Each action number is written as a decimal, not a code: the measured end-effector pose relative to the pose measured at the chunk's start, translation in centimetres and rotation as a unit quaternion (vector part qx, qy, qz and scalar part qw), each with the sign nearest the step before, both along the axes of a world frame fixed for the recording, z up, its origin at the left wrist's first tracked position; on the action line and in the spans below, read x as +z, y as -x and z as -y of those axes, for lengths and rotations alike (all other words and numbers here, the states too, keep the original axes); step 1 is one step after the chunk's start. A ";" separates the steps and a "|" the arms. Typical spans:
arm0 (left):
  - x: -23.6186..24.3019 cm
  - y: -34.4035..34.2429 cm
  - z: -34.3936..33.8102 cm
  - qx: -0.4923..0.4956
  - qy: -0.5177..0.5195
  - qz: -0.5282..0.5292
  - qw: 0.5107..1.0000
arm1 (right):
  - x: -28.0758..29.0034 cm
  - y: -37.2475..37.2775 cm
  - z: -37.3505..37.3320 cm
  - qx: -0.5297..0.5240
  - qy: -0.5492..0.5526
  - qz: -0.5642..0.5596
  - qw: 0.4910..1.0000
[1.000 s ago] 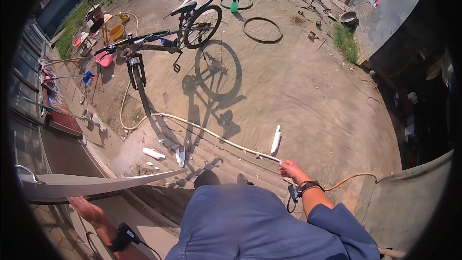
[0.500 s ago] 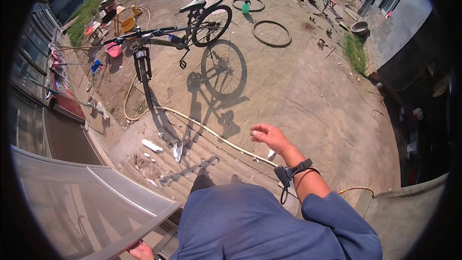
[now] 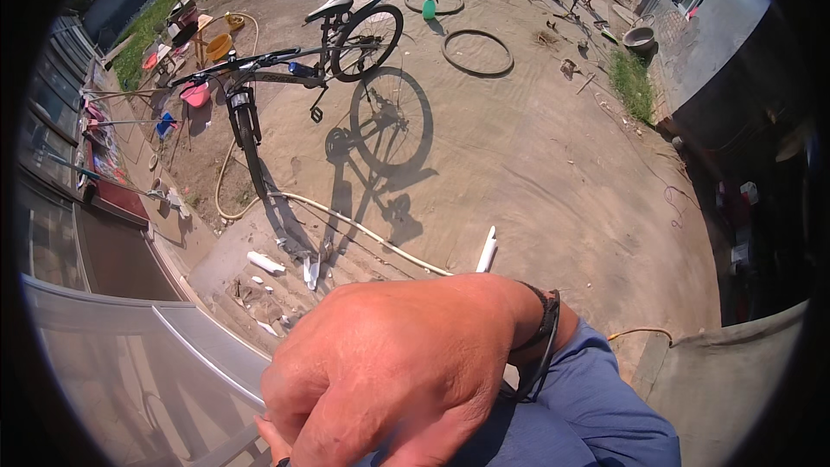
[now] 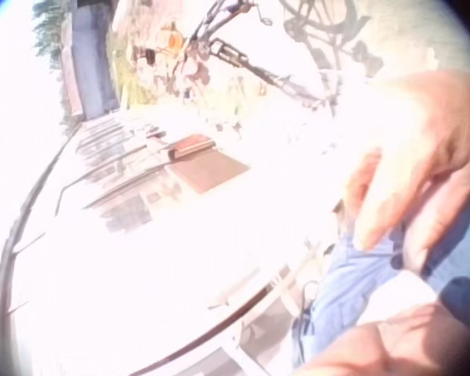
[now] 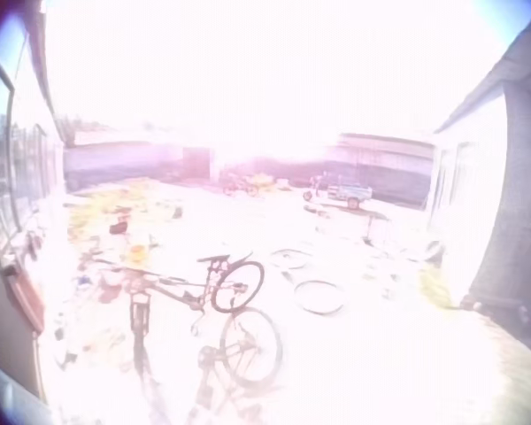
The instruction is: The person walks into a cluttered outdoor yard and begins working on a bicycle frame. They use a spray bottle to apply liquid to the bottom bracket area, then use a hammer to tap a metal component into place on the frame.
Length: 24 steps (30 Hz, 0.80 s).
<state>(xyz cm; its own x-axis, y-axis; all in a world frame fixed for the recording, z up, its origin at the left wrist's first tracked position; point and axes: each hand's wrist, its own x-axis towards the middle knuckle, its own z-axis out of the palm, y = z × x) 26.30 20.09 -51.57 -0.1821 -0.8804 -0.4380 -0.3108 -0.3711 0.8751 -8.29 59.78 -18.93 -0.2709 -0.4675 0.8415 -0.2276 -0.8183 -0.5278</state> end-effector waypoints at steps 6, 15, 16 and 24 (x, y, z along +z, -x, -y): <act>-2.6 5.0 -2.0 -0.073 -0.022 0.053 0.996 | 0.3 -2.2 0.1 -0.059 0.049 0.009 0.997; -4.9 11.8 -3.1 -0.164 -0.029 0.105 0.980 | 0.7 0.4 -4.0 -0.060 0.005 -0.066 0.996; -5.3 12.7 -3.2 -0.175 -0.032 0.111 0.978 | 0.8 0.9 -4.6 -0.067 -0.009 -0.064 0.996; -9.1 22.9 -4.2 -0.257 -0.028 0.150 0.954 | -0.5 6.1 -7.0 -0.172 0.007 -0.107 0.979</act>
<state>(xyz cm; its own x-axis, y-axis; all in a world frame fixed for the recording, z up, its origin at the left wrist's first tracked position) 3.36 24.33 -60.65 -0.4434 -0.6818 -0.5818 -0.6975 -0.1452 0.7017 -14.44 66.75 -19.46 -0.2265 -0.3684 0.9016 -0.5950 -0.6806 -0.4276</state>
